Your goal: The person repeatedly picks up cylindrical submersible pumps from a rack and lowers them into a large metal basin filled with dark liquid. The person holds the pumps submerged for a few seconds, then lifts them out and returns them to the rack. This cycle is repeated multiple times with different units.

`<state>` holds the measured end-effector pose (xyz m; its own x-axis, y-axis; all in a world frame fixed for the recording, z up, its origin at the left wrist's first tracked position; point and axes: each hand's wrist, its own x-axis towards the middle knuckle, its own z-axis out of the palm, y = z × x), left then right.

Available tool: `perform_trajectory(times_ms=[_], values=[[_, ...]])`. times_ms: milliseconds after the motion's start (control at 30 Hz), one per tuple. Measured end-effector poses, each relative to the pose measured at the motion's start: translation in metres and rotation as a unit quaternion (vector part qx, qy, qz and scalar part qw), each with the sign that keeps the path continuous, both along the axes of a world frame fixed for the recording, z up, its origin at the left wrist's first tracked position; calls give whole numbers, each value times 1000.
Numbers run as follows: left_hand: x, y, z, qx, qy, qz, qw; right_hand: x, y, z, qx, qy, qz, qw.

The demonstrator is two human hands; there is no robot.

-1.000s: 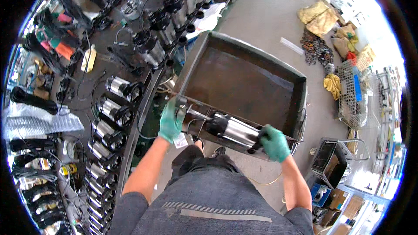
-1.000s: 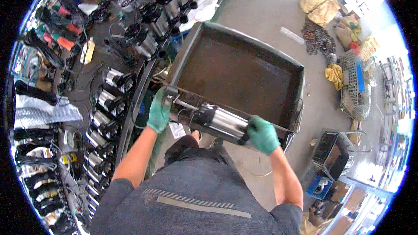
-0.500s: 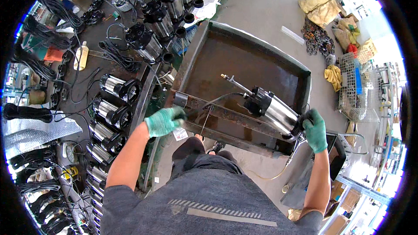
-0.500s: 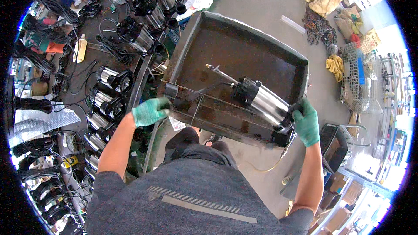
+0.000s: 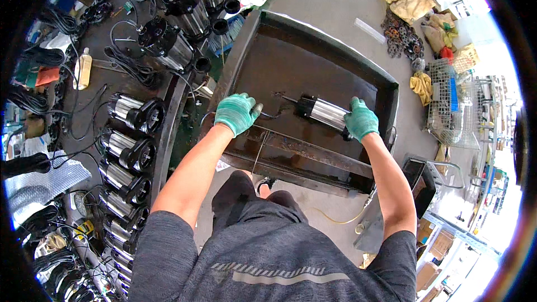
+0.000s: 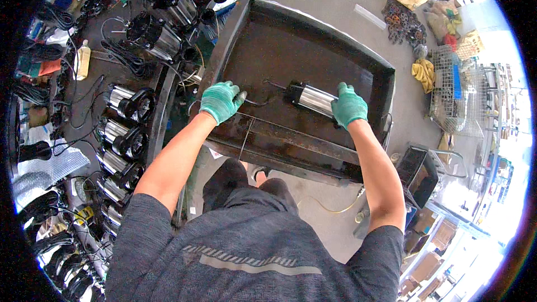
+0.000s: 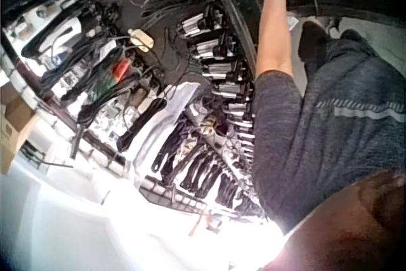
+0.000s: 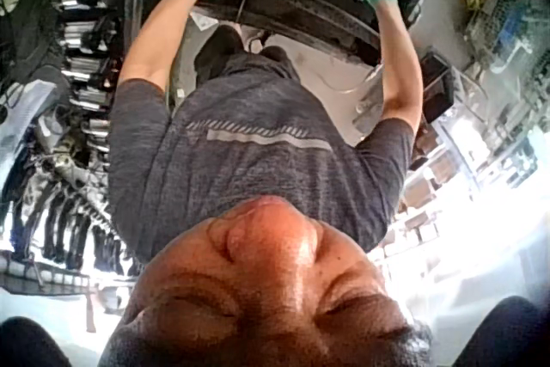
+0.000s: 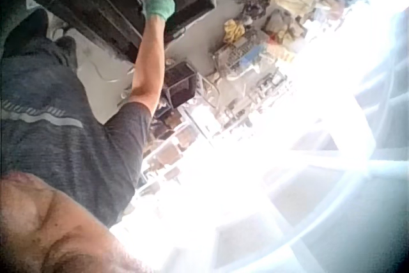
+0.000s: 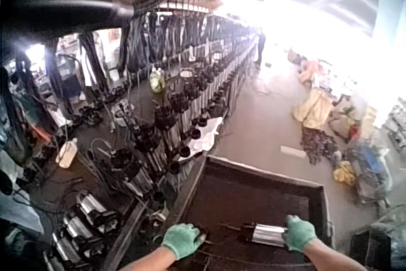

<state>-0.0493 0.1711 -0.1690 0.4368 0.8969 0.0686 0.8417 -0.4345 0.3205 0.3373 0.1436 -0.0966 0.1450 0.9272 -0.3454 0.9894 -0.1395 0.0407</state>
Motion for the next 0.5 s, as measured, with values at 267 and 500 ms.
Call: perform_trajectory(times_ms=[267, 500], values=[[16, 14, 7, -208, 60, 139, 966, -8, 14, -67, 13, 31, -18, 999], [25, 20, 15, -270, 113, 177, 940, -16, 22, -95, 45, 60, -41, 996]])
